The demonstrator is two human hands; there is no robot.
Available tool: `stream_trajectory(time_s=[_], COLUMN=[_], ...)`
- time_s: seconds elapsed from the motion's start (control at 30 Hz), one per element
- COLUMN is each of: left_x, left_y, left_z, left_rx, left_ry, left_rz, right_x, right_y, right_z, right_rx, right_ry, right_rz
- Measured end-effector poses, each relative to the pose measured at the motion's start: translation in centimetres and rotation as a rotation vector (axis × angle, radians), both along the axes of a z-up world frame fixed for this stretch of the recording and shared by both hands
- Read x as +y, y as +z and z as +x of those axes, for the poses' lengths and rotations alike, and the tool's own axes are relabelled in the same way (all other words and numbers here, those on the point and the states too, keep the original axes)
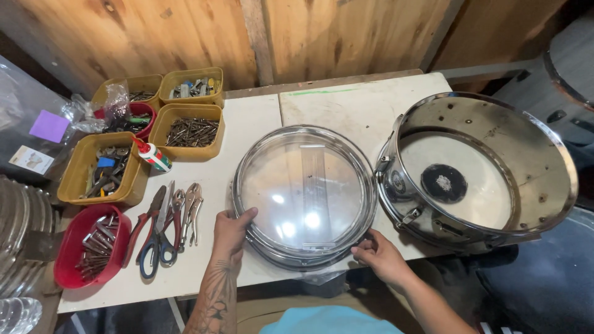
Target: Disassembling and inspecting a snare drum at a workbench to identify needed parts
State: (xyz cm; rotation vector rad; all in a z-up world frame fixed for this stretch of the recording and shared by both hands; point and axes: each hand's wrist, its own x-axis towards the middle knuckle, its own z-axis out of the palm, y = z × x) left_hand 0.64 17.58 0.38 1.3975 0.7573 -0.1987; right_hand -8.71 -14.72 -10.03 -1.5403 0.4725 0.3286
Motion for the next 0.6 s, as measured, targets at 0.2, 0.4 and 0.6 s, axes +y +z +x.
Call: stream_trajectory(time_s=[0.2, 0.4, 0.6], left_x=[0.1, 1.1, 0.7], left_y=[0.6, -1.4, 0.4], left_z=[1.3, 4.1, 4.9], left_rx=[-0.054, -0.015, 0.058], left_ry=[0.015, 0.068, 0.126], left_rz=[-0.034, 0.021, 0.152], right_x=[-0.1, 0.7, -1.7], right_y=[-0.8, 0.2, 0.3], right_z=[0.3, 0.1, -2.5], right_rx=[0.013, 0.018, 0.061], right_ry=[-0.003, -0.074, -0.162], right_rz=[0.069, 0.173, 0.138])
